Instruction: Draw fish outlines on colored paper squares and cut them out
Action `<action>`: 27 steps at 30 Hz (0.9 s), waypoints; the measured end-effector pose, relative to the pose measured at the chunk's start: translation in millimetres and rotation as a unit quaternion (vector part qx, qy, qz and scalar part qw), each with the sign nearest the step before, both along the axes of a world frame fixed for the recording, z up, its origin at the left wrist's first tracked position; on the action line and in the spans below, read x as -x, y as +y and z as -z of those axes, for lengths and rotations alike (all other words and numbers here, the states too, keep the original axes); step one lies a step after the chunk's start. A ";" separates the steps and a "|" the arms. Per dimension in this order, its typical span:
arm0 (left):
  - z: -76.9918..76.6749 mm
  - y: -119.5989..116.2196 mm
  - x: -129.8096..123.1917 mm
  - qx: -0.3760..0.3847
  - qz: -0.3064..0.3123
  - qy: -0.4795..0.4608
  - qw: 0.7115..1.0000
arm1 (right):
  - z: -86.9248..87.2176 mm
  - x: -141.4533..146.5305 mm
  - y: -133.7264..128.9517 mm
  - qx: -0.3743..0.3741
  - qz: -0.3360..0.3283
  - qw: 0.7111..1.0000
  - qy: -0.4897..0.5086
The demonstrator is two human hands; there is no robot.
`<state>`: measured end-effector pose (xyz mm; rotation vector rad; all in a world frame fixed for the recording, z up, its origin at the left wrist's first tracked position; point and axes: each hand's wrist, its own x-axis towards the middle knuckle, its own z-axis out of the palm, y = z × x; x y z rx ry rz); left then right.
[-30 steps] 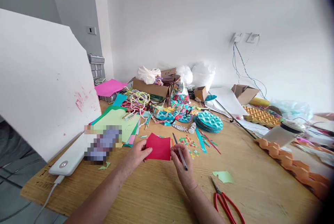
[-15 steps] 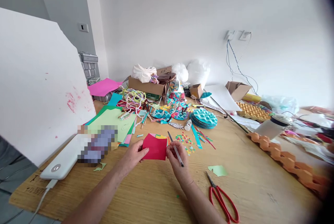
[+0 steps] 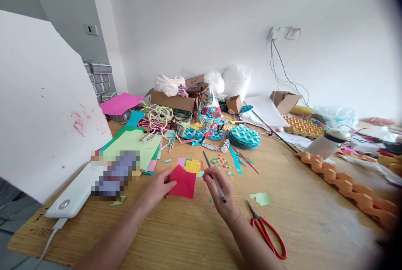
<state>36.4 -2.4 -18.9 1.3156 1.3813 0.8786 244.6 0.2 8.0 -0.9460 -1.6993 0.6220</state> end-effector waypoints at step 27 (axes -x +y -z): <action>-2.1 -47.2 1.9 -0.082 0.116 0.315 0.938 | 12.6 11.8 -15.4 0.185 -0.092 0.977 0.059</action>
